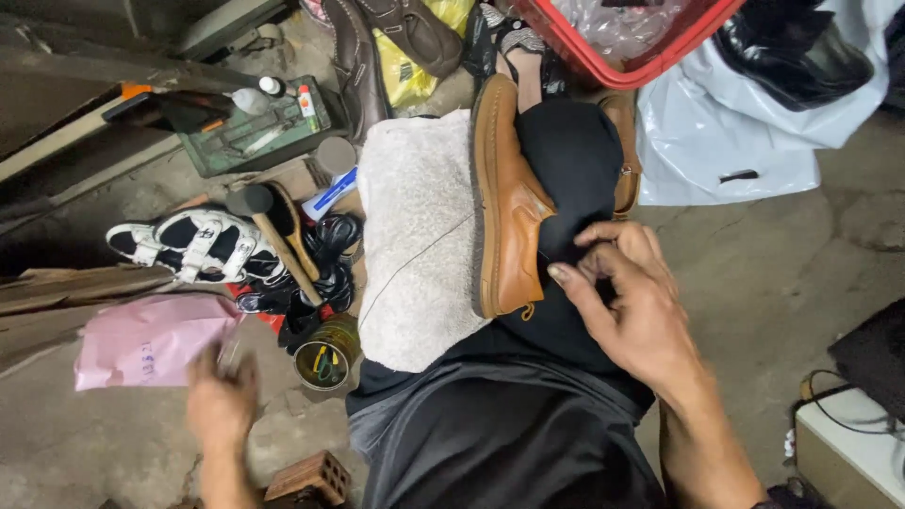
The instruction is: The person sits on the floor and sews the sole of a brown leather shoe using a needle and thread. They repeatedly pass the needle through the shoe's sole and pull the thread tight to secure the stitching.
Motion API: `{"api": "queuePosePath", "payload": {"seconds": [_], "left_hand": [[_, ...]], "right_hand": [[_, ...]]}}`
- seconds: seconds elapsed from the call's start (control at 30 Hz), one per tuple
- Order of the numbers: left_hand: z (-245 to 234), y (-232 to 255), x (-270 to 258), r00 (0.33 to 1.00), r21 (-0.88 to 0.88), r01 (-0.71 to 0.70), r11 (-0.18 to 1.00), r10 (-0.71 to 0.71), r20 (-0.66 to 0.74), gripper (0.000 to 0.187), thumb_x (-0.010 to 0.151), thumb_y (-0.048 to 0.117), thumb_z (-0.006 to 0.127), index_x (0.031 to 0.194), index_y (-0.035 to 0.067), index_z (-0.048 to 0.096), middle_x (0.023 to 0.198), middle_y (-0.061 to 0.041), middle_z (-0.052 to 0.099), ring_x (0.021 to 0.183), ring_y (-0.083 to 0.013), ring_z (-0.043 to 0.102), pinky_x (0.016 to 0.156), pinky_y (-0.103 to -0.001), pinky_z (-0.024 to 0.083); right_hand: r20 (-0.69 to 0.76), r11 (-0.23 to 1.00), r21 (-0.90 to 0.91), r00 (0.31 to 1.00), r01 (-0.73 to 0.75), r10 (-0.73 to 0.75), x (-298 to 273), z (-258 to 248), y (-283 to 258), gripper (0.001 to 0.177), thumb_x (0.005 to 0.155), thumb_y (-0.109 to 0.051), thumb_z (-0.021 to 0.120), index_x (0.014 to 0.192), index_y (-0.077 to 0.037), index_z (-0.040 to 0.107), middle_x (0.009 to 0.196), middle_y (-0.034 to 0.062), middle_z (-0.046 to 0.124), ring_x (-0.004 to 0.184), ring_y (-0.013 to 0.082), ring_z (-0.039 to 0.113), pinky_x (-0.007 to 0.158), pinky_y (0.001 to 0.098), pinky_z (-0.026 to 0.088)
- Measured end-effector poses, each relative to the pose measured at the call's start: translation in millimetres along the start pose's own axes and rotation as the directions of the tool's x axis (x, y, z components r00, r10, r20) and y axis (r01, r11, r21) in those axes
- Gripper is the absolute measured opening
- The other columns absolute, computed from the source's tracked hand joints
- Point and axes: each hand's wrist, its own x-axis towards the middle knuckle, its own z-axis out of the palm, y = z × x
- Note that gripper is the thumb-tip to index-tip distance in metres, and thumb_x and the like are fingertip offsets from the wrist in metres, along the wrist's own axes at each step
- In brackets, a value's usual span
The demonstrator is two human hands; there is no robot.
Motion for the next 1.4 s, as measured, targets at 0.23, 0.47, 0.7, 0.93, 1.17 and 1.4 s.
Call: {"api": "queuePosePath", "payload": {"seconds": [0.23,0.47,0.7,0.93,1.17,1.4], "left_hand": [[-63.1,232.7,-141.1,0.318,-0.367,-0.918,0.148,0.827,-0.463,0.04,0.093,-0.001,0.07,0.132,-0.005,0.061,0.123,-0.027,0.065,0.101,-0.0499,0.069,0.072,-0.053,0.062],[-49.8,248.7,-138.5,0.289,-0.359,-0.917,0.175,0.91,-0.296,0.014,0.098,0.016,0.062,0.107,0.015,0.074,0.095,-0.01,0.08,0.092,-0.037,0.075,0.072,-0.045,0.06],[-25.1,246.0,-130.5,0.257,-0.466,-0.881,0.084,0.912,-0.32,0.034,0.09,-0.006,0.06,0.121,0.001,0.07,0.057,-0.009,0.066,0.051,-0.027,0.067,0.056,-0.043,0.06],[-12.8,240.5,-127.8,0.199,-0.394,-0.918,0.051,0.917,-0.345,0.034,0.089,-0.01,0.056,0.12,-0.003,0.067,0.057,-0.008,0.064,0.052,-0.0257,0.066,0.062,-0.042,0.059],[-20.2,225.4,-128.9,0.327,-0.478,-0.878,0.035,0.773,-0.544,0.054,0.089,-0.003,0.073,0.139,-0.003,0.053,0.126,-0.021,0.061,0.08,-0.0267,0.07,0.07,-0.044,0.06],[-49.8,184.1,-136.0,0.301,-0.37,-0.919,0.137,0.849,-0.434,0.036,0.104,0.009,0.058,0.136,-0.006,0.057,0.125,-0.022,0.063,0.117,-0.0318,0.065,0.103,-0.04,0.058]], "right_hand": [[-0.017,0.288,0.957,0.999,0.025,-0.029,-19.3,6.8,19.5,0.02,0.096,-0.011,0.056,0.077,-0.004,0.053,0.105,0.0317,0.064,0.084,0.0332,0.069,0.072,0.04,0.052],[0.026,0.94,0.34,0.999,-0.042,0.036,-4.0,29.2,6.5,0.033,0.098,-0.003,0.062,0.13,0.001,0.069,0.112,0.0267,0.073,0.091,0.0405,0.076,0.07,0.0467,0.061],[0.154,0.958,0.281,0.983,0.05,-0.096,2.9,31.6,20.8,0.031,0.101,-0.006,0.055,0.126,-0.005,0.073,0.086,0.0138,0.077,0.065,0.0254,0.073,0.054,0.033,0.058],[0.325,0.836,0.496,0.943,-0.235,0.072,-15.2,21.2,14.5,0.03,0.098,0.0,0.055,0.121,0.003,0.072,0.087,0.0213,0.081,0.073,0.0218,0.071,0.063,0.0409,0.06],[0.013,0.872,0.468,0.988,-0.144,0.156,-4.6,21.0,-2.7,0.033,0.095,-0.01,0.069,0.126,0.002,0.07,0.094,0.0167,0.075,0.085,0.0274,0.074,0.073,0.0394,0.059],[0.264,0.759,0.37,0.844,-0.536,0.468,16.1,63.9,-22.4,0.041,0.088,-0.037,0.081,0.083,-0.012,0.049,0.072,-0.0043,0.05,0.068,0.0083,0.046,0.064,0.0309,0.044]]}}
